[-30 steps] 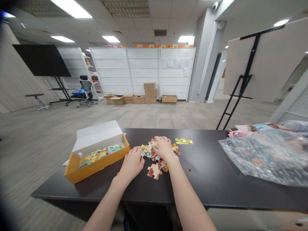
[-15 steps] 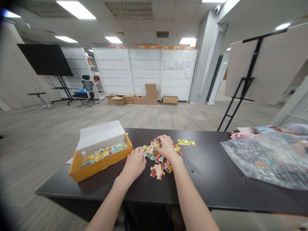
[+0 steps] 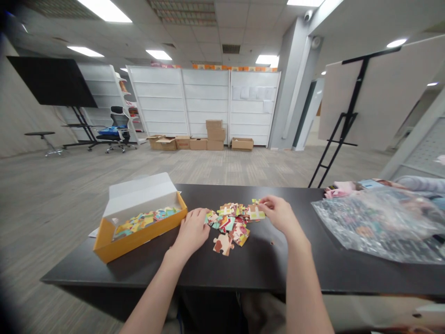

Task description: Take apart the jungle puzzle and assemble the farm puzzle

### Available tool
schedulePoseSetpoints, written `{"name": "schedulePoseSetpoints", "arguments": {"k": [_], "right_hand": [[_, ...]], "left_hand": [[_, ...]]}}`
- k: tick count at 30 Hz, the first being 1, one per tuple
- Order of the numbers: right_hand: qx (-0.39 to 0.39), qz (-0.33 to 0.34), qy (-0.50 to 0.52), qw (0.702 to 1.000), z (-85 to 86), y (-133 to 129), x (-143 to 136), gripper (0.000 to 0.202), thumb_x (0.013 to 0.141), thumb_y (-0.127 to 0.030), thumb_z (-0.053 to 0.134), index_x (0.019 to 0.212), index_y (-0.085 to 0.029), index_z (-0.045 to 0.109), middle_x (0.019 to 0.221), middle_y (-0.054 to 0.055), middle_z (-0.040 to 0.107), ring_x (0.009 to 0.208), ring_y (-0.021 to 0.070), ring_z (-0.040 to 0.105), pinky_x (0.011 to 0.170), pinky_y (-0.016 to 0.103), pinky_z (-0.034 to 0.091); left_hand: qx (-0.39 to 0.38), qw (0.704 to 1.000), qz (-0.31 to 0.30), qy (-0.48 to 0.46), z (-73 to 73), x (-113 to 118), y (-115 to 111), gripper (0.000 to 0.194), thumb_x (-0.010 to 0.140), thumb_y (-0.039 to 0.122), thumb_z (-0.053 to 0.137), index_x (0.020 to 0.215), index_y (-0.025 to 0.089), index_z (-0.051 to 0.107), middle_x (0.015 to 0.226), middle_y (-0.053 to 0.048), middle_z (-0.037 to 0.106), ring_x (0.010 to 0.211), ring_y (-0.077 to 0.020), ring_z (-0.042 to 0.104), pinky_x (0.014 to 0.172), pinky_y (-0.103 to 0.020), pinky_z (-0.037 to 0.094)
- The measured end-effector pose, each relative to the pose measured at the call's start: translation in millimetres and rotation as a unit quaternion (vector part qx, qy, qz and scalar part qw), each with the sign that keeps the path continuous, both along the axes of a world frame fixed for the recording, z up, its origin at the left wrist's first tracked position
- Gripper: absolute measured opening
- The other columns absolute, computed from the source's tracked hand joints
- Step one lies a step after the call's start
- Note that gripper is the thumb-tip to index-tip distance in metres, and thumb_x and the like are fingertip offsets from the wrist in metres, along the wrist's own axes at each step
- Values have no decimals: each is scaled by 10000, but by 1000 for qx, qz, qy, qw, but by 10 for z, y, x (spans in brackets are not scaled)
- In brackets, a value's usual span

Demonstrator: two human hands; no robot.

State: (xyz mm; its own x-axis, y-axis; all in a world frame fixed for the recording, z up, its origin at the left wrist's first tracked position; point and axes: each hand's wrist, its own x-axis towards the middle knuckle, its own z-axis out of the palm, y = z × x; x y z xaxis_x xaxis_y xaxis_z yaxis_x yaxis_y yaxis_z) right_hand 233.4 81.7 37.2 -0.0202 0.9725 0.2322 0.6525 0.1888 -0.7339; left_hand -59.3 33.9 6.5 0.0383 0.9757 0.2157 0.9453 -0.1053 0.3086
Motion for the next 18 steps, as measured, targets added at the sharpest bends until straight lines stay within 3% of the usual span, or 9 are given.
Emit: {"name": "schedulePoseSetpoints", "arguments": {"k": [3, 6, 14, 18], "right_hand": [[-85, -48, -76, 992, -107, -166, 426, 150, 750, -350, 720, 779, -204, 737, 698, 53, 743, 655, 192, 668, 596, 267, 459], [-132, -72, -95, 984, -236, -278, 637, 162, 722, -356, 759, 745, -196, 749, 671, 63, 725, 633, 196, 655, 587, 274, 451], [-182, -63, -79, 978, -379, -432, 702, 176, 760, -363, 728, 731, -189, 725, 718, 70, 732, 696, 208, 665, 623, 274, 450], [-191, -49, -67, 978, -411, -449, 737, 150, 794, -332, 686, 790, -183, 702, 757, 70, 749, 713, 200, 671, 621, 266, 442]], "left_hand": [[16, 1000, 7, -9, 2, -7, 51, 391, 887, 138, 494, 1262, 181, 595, 1311, -134, 621, 1225, -320, 541, 985, -476, 476], [37, 999, 0, -25, -3, 9, 112, 341, 892, 156, 515, 1217, 182, 616, 1287, -129, 643, 1231, -306, 538, 1009, -457, 467], [23, 996, -85, -22, -33, 152, 434, 347, 941, 211, 484, 1271, 226, 588, 1388, -115, 606, 1424, -301, 414, 1098, -494, 426], [-22, 996, -85, -5, -84, 191, 589, 369, 969, 277, 471, 1325, 226, 556, 1392, -130, 607, 1390, -315, 463, 1075, -506, 441]]}}
